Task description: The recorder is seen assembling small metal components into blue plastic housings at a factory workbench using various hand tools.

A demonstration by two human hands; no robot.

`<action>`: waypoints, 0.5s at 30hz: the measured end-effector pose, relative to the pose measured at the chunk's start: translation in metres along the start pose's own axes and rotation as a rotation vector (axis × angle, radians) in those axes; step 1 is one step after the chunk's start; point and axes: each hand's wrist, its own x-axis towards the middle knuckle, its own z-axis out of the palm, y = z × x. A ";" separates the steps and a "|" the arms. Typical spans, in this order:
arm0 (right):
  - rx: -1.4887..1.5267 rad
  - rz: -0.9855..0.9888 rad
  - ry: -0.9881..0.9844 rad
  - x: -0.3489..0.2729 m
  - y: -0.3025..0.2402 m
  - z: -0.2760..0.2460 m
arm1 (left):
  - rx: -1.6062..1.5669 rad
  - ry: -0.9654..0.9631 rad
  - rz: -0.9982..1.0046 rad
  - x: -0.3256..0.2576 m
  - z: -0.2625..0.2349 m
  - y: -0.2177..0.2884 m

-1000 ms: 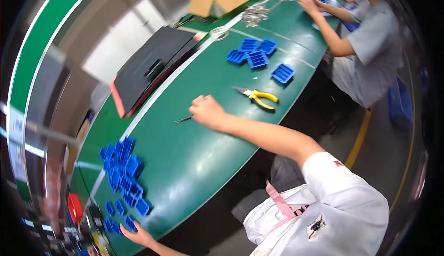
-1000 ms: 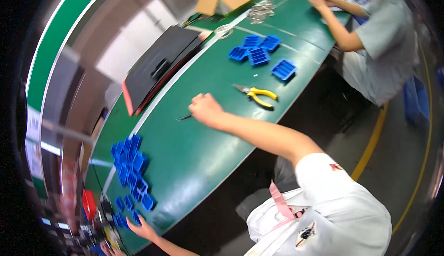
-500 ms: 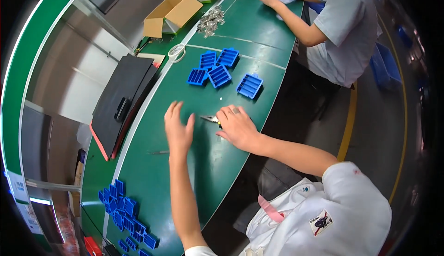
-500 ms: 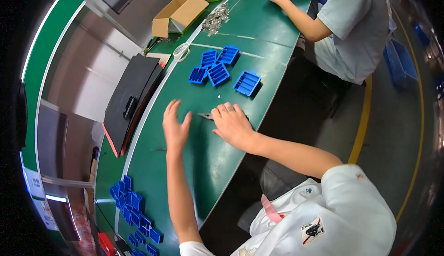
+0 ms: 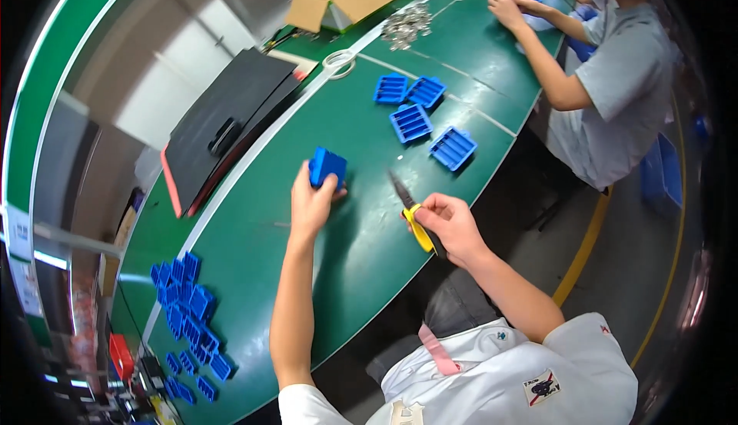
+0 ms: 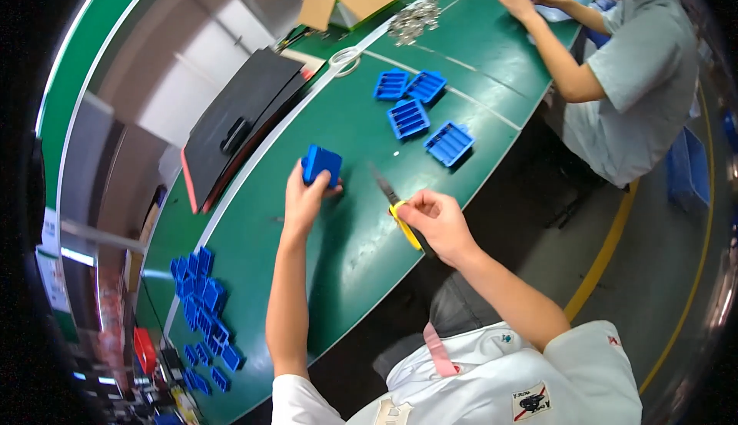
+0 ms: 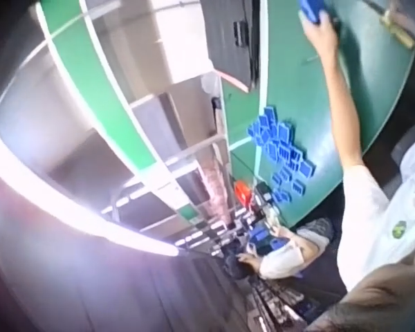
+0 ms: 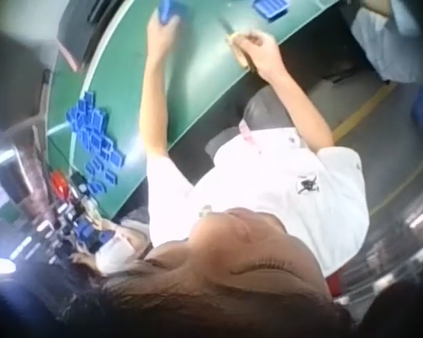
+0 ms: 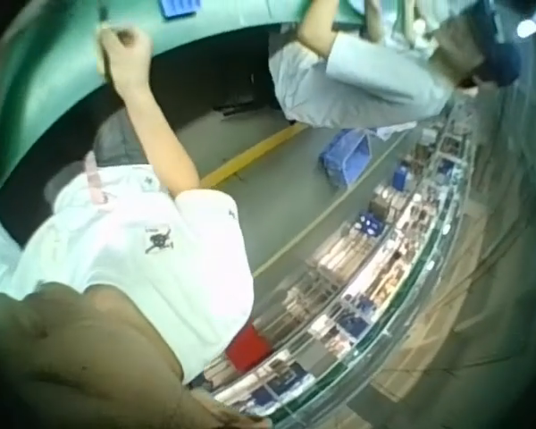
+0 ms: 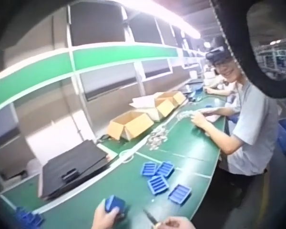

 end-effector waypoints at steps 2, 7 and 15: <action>0.473 0.251 -0.021 -0.011 0.004 0.028 | -0.029 -0.001 -0.041 -0.045 -0.029 -0.004; 0.510 0.381 -0.222 -0.015 0.039 0.074 | -0.292 0.138 -0.051 -0.124 -0.096 -0.017; 0.313 0.787 -0.415 -0.044 0.057 0.129 | -0.231 0.371 0.039 -0.168 -0.143 -0.038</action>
